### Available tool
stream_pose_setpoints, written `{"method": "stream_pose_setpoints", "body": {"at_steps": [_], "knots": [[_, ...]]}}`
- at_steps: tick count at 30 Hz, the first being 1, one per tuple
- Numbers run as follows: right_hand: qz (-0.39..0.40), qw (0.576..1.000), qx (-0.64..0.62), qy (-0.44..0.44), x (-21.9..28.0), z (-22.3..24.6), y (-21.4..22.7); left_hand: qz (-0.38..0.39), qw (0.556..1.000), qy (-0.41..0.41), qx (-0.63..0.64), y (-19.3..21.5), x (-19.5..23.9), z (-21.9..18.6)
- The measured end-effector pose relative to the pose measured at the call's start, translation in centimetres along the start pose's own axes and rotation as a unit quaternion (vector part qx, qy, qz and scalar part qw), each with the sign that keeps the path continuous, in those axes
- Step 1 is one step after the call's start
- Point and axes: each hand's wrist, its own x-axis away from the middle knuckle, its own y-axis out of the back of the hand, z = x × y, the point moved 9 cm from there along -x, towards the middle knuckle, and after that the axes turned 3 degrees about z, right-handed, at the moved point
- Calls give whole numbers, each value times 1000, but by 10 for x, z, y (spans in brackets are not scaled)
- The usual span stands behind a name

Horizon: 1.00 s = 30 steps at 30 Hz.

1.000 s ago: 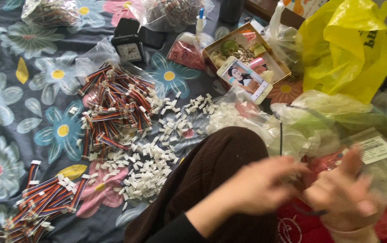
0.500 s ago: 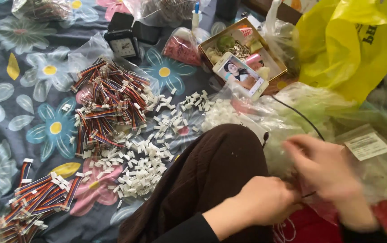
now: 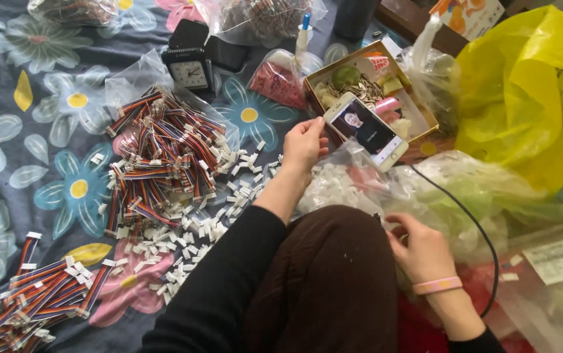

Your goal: Assembling electronic wire harnesses by inserting ribbon cables into plastic connectors

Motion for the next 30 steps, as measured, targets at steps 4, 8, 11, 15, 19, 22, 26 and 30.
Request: {"method": "stream_pose_setpoints", "body": {"at_steps": [4,8,11,15,19,22,26,30], "knots": [[7,999,-48,-4,-15,1,-3,-19,999,33,-23,-11,-44,33],[59,991,-113,-33,-23,5,-11,-52,998,10,-35,-20,-62,45],[70,979,-188,-45,-32,3,-19,-66,996,-3,-63,-18,-60,40],[109,970,-213,-45,-44,7,-27,-74,991,-20,-106,-17,-58,39],[105,968,-224,-35,-51,10,-17,-103,971,-90,-197,-3,-39,-6],[152,963,-217,-44,-52,21,-21,-130,983,-100,-87,26,-75,7],[217,959,-175,-45,-58,35,-24,-140,984,-111,-10,41,-70,-7],[278,929,-243,-4,-64,32,-51,-95,982,-123,105,63,-82,-6]]}}
